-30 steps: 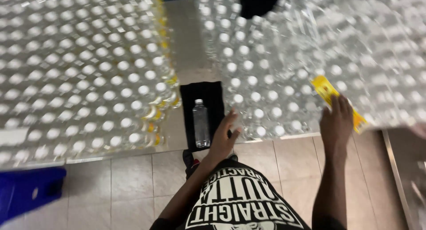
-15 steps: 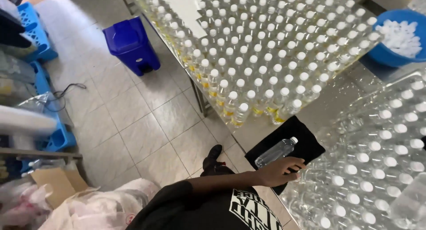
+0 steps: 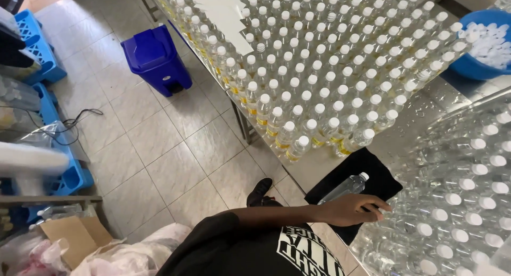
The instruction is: Manually applying adhesive labels to clear plastic water bottles at a production station.
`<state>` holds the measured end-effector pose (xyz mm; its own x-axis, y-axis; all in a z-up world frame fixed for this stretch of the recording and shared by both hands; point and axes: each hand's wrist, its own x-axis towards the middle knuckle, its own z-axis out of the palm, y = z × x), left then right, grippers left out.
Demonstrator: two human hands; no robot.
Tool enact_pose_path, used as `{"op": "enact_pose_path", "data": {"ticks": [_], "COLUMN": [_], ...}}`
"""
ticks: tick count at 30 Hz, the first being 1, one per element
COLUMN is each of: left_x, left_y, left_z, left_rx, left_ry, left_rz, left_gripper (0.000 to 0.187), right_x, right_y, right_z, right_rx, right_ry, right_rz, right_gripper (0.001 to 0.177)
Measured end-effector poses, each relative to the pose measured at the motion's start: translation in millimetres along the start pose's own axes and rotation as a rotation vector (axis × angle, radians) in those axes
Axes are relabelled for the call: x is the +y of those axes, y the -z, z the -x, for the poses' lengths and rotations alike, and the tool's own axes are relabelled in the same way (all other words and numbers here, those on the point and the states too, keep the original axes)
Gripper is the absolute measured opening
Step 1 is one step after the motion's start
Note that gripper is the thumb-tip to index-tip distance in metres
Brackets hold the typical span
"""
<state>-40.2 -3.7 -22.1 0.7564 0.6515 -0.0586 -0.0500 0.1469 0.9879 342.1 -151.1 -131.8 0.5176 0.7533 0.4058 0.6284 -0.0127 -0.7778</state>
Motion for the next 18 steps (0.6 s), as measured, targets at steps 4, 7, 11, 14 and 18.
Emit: {"op": "enact_pose_path", "data": {"ticks": [4,7,11,14,18], "left_x": [22.8,-3.6,22.4,28.3,53.9], "left_y": [9.3,7.7,43.2,62.6,82.4], "left_z": [-7.8,-18.9,-0.2,2.5,10.8], "left_rx": [-0.122,-0.041,0.138,0.085,0.003], "left_ry": [-0.067,-0.133,-0.140,-0.091,-0.013], "left_rz": [0.234,0.355,0.372,0.316,0.300], "left_gripper": [0.070,0.056,0.041,0.037,0.040], "right_x": [-160.2,-254.4,-322.2,-344.1,-353.3], "right_y": [-67.8,-85.3,-125.4,-143.7,-165.7], "right_z": [13.1,22.9,22.8,27.9,42.0], "right_rx": [0.110,0.197,0.171,0.175,0.242], "right_ry": [-0.156,-0.279,-0.294,-0.279,-0.306], "right_rz": [-0.044,-0.039,-0.122,-0.026,0.016], "right_gripper": [0.029,0.025,0.021,0.021,0.024]}}
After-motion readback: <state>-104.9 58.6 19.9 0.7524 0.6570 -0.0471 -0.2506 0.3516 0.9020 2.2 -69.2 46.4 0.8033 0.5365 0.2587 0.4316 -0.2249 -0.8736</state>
